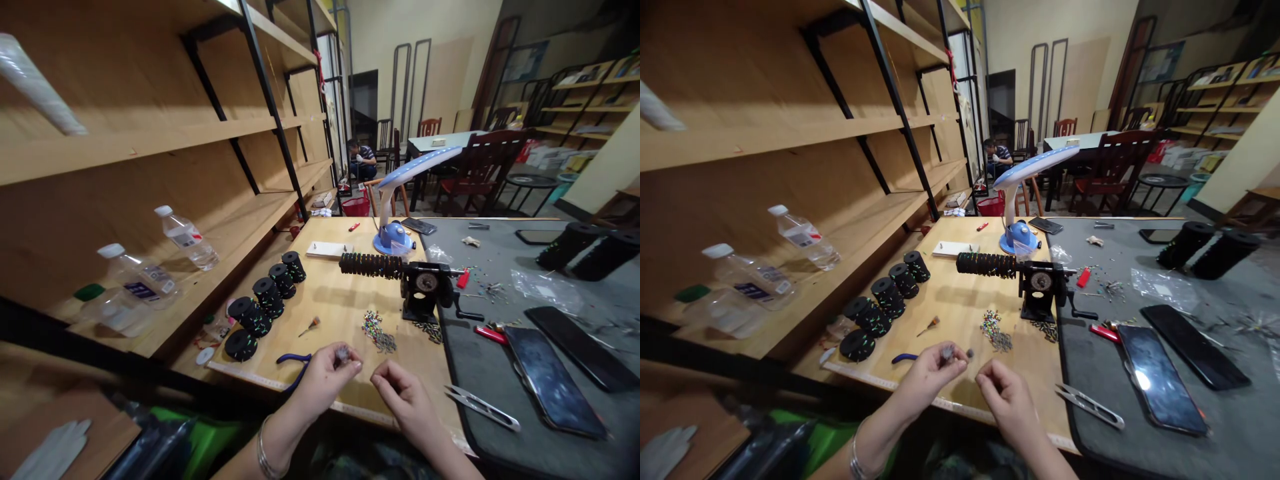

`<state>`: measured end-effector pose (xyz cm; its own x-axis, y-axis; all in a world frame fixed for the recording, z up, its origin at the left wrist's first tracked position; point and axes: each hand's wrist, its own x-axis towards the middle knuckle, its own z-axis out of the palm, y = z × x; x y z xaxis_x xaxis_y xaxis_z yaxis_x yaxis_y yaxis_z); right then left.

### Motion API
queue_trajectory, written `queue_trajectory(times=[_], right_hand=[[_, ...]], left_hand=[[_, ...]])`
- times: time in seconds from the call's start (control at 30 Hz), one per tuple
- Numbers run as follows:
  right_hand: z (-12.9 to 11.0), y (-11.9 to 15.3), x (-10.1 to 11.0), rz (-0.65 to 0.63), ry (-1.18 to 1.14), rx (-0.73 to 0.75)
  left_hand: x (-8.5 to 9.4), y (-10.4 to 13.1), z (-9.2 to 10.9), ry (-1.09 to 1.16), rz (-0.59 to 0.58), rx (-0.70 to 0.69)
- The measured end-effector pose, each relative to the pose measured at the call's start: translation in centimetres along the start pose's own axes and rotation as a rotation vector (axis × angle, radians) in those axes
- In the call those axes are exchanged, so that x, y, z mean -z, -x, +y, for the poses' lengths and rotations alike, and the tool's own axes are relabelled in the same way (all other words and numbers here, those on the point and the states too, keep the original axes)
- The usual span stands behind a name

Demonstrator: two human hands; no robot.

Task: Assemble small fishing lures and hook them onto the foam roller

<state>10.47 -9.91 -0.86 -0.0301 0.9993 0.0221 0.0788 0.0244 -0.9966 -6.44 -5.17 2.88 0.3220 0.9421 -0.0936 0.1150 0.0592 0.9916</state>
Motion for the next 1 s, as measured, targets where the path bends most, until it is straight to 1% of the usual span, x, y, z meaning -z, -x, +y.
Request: queue_trajectory(times=[0.07, 0.13, 0.2, 0.3, 0.33, 0.4, 0.47, 0.53, 0.6, 0.63, 0.67, 0.7, 0.73, 0.8, 0.87, 0.93, 1.0], right_hand=[[0.9, -0.1, 0.2, 0.033, -0.085, -0.080], [1.9, 0.0, 0.3, 0.063, -0.219, -0.189], [3.0, 0.2, 0.1, 0.105, -0.353, -0.276], [4.2, 0.7, -0.3, 0.197, -0.498, -0.352], [4.4, 0.8, -0.4, 0.231, -0.526, -0.362], [4.6, 1.1, -0.6, 0.292, -0.555, -0.367], [4.6, 1.3, -0.6, 0.325, -0.554, -0.363], [4.7, 1.5, -0.6, 0.325, -0.533, -0.361], [4.7, 1.6, -0.6, 0.331, -0.496, -0.347], [4.7, 1.6, -0.6, 0.337, -0.479, -0.337], [4.7, 1.6, -0.6, 0.338, -0.463, -0.323], [4.5, 1.7, -0.7, 0.336, -0.447, -0.300], [4.4, 1.7, -0.7, 0.328, -0.434, -0.269], [4.2, 1.8, -0.6, 0.314, -0.407, -0.206], [4.1, 2.0, -0.5, 0.322, -0.377, -0.169], [4.4, 2.4, -0.5, 0.321, -0.339, -0.174], [4.7, 2.8, -0.4, 0.296, -0.280, -0.176]], left_hand=[[0.6, -0.6, -1.3, -0.035, 0.080, -0.024], [1.3, -1.3, -2.7, -0.124, 0.161, -0.037], [2.0, -1.7, -3.9, -0.304, 0.201, -0.058], [2.5, -2.0, -5.0, -0.663, 0.193, -0.082], [2.5, -2.0, -5.1, -0.762, 0.187, -0.084], [2.3, -2.1, -5.2, -0.879, 0.179, -0.079], [1.9, -2.1, -4.8, -0.912, 0.167, -0.087], [1.3, -1.9, -4.2, -0.902, 0.165, -0.161], [0.3, -1.4, -3.5, -0.849, 0.171, -0.276], [-0.3, -1.0, -3.3, -0.792, 0.175, -0.317], [-1.1, -0.6, -3.1, -0.711, 0.164, -0.324], [-1.9, -0.3, -3.0, -0.604, 0.148, -0.293], [-2.8, 0.0, -3.1, -0.470, 0.125, -0.232], [-4.6, 0.4, -3.4, -0.134, 0.062, -0.057], [-5.9, 0.5, -3.8, 0.105, 0.042, 0.049], [-6.6, 0.5, -4.1, 0.225, 0.034, 0.101], [-6.8, 0.4, -4.3, 0.282, 0.000, 0.144]])
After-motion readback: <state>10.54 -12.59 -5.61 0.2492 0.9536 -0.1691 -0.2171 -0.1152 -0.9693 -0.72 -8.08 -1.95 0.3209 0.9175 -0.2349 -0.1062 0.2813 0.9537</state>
